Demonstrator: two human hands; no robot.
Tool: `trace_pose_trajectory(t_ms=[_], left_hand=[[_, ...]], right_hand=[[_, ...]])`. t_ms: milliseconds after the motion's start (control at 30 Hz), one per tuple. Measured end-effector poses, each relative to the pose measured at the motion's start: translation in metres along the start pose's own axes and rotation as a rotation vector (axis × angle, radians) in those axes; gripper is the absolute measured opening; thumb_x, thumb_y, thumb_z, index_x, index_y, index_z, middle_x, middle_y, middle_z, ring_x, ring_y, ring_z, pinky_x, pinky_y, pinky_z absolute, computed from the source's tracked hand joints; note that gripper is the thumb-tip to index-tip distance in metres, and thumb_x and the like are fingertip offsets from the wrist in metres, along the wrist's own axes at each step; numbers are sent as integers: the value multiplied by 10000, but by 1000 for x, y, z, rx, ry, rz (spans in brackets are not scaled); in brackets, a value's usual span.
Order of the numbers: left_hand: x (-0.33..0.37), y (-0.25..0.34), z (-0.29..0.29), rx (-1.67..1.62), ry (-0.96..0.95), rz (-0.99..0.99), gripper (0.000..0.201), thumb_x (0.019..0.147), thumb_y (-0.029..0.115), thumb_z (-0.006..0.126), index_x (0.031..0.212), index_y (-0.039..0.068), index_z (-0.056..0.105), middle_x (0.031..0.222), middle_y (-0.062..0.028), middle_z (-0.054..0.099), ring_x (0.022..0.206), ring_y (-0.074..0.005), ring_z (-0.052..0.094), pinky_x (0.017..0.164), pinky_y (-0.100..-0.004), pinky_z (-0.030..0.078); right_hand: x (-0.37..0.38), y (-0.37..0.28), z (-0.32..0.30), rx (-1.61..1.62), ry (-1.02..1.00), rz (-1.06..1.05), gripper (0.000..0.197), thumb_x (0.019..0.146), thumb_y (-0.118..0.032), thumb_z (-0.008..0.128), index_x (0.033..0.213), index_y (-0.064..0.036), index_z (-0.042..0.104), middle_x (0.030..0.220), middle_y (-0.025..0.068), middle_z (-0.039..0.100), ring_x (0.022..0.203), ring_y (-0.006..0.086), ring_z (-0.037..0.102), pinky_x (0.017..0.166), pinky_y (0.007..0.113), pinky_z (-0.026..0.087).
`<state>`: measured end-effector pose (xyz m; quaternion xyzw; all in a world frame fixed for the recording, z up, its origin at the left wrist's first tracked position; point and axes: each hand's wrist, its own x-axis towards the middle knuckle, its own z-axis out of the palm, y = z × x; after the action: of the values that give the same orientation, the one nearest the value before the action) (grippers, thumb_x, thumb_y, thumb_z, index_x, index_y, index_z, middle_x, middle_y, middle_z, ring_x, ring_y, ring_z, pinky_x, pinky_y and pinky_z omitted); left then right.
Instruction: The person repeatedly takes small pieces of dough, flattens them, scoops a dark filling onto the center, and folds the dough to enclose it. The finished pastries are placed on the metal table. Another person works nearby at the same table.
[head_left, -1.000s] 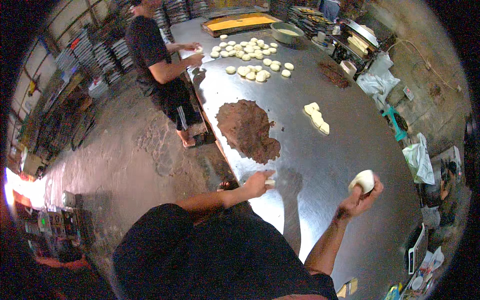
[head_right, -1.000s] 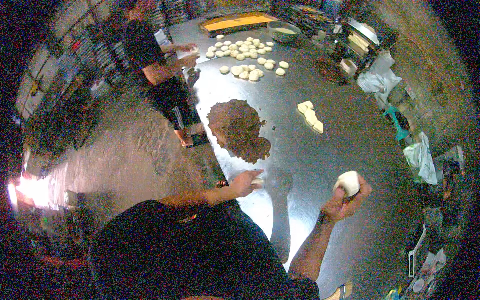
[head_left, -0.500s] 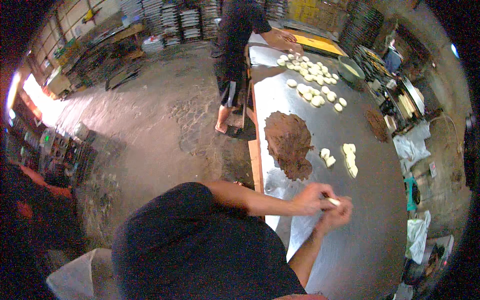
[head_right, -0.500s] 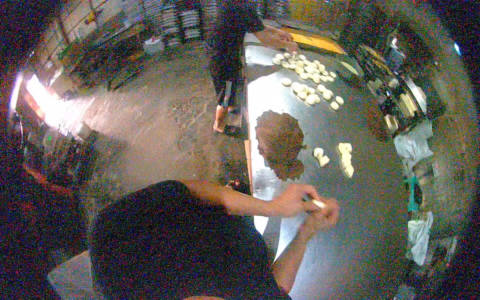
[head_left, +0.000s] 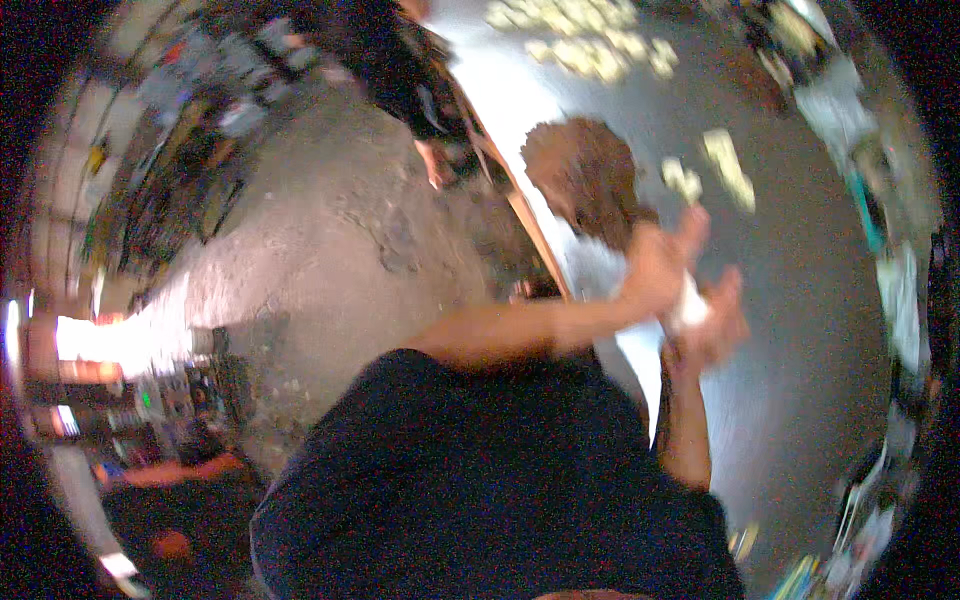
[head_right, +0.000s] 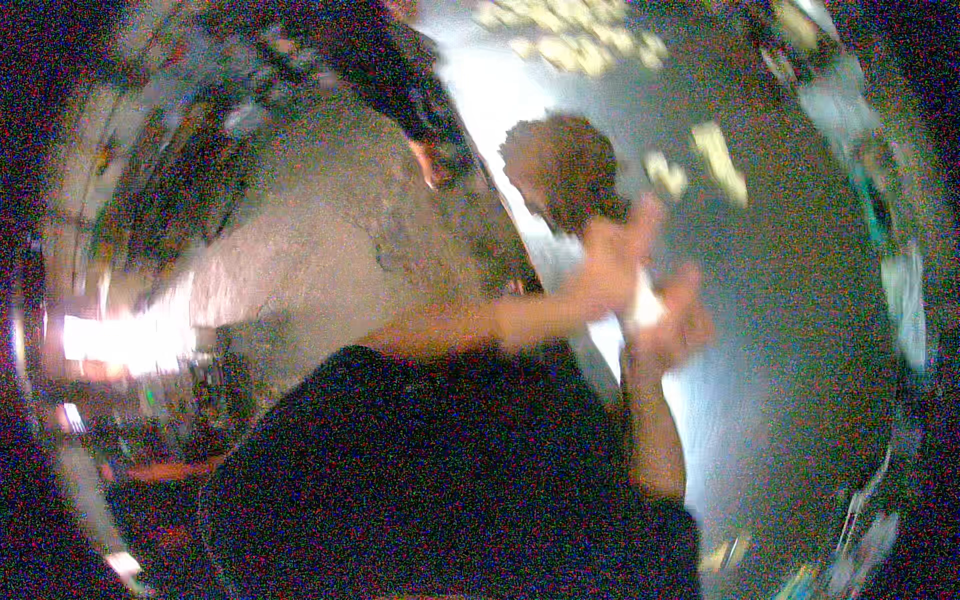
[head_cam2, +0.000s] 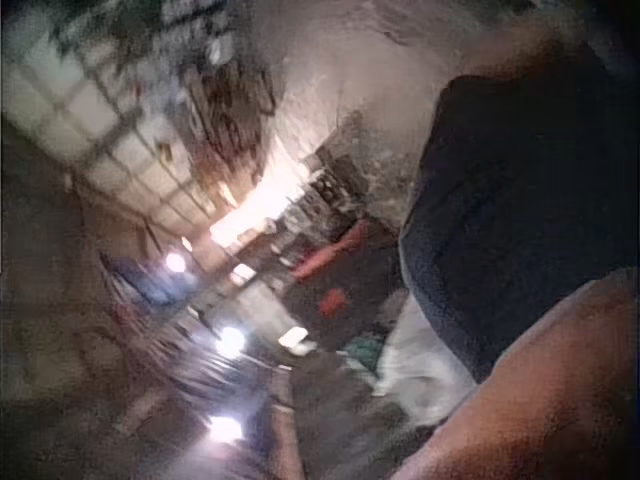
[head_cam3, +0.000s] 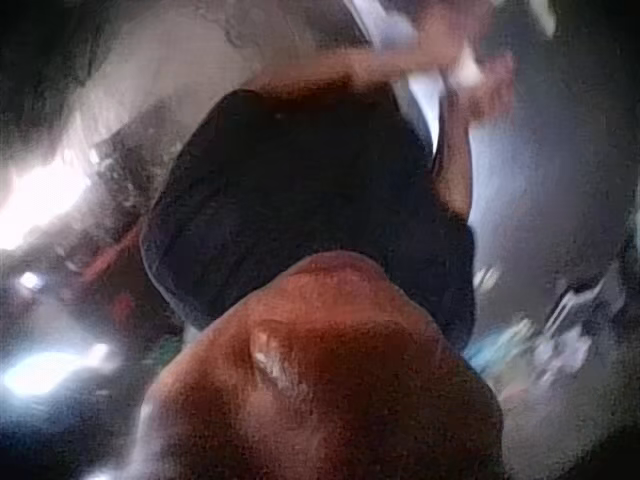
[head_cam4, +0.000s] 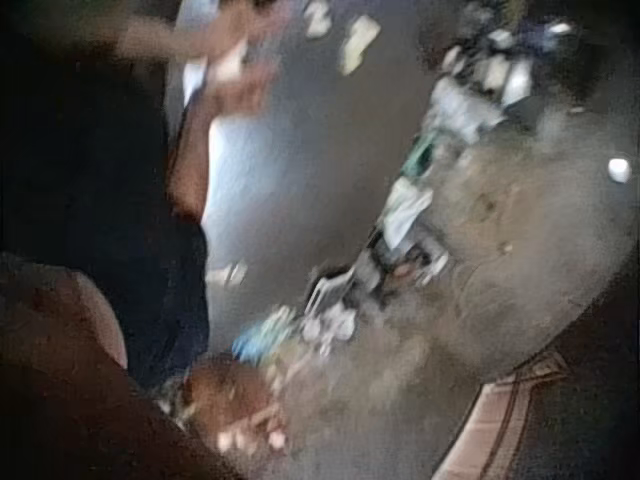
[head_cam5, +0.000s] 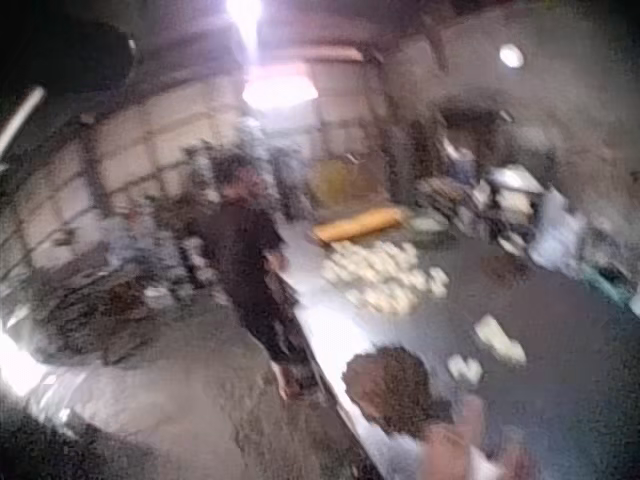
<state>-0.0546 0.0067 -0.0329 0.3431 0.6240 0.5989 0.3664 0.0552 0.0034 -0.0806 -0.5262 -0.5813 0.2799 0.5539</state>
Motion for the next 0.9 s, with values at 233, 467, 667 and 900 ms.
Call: trace_pose_trajectory(t_ms=[233, 467, 667, 900], left_hand=[[-11, -116, -87, -194, -276, -739, 671, 933, 642, 396, 931, 24, 659, 844, -74, 649, 714, -158, 565, 623, -319, 454], [19, -154, -186, -323, -156, -719, 502, 953, 462, 511, 1156, 9, 580, 926, -88, 683, 778, -177, 646, 680, -296, 527], [14, -159, -189, -287, -144, -697, 435, 962, 404, 522, 1114, 4, 603, 931, -96, 682, 753, -171, 654, 670, -291, 542], [16, -132, -172, -355, -236, -642, 433, 970, 402, 510, 1061, -8, 614, 871, -81, 659, 768, -162, 642, 696, -289, 535]], right_hand=[[-39, 39, 21, 1117, -511, 1217, 340, 936, -299, 579, 1107, -7, 607, 1099, 103, 651, 1018, 229, 630, 924, 375, 503], [68, 105, 66, -229, -746, -205, 271, 840, -186, 646, 1080, -64, 672, 1093, 157, 668, 1018, 349, 628, 882, 398, 494], [100, 131, 138, -618, -885, -725, 240, 814, -91, 576, 1046, -84, 634, 1049, 184, 650, 935, 375, 629, 825, 461, 507], [78, 112, 75, -384, -1115, -95, 193, 828, -214, 646, 945, -62, 627, 851, 149, 667, 816, 335, 644, 721, 426, 517]])
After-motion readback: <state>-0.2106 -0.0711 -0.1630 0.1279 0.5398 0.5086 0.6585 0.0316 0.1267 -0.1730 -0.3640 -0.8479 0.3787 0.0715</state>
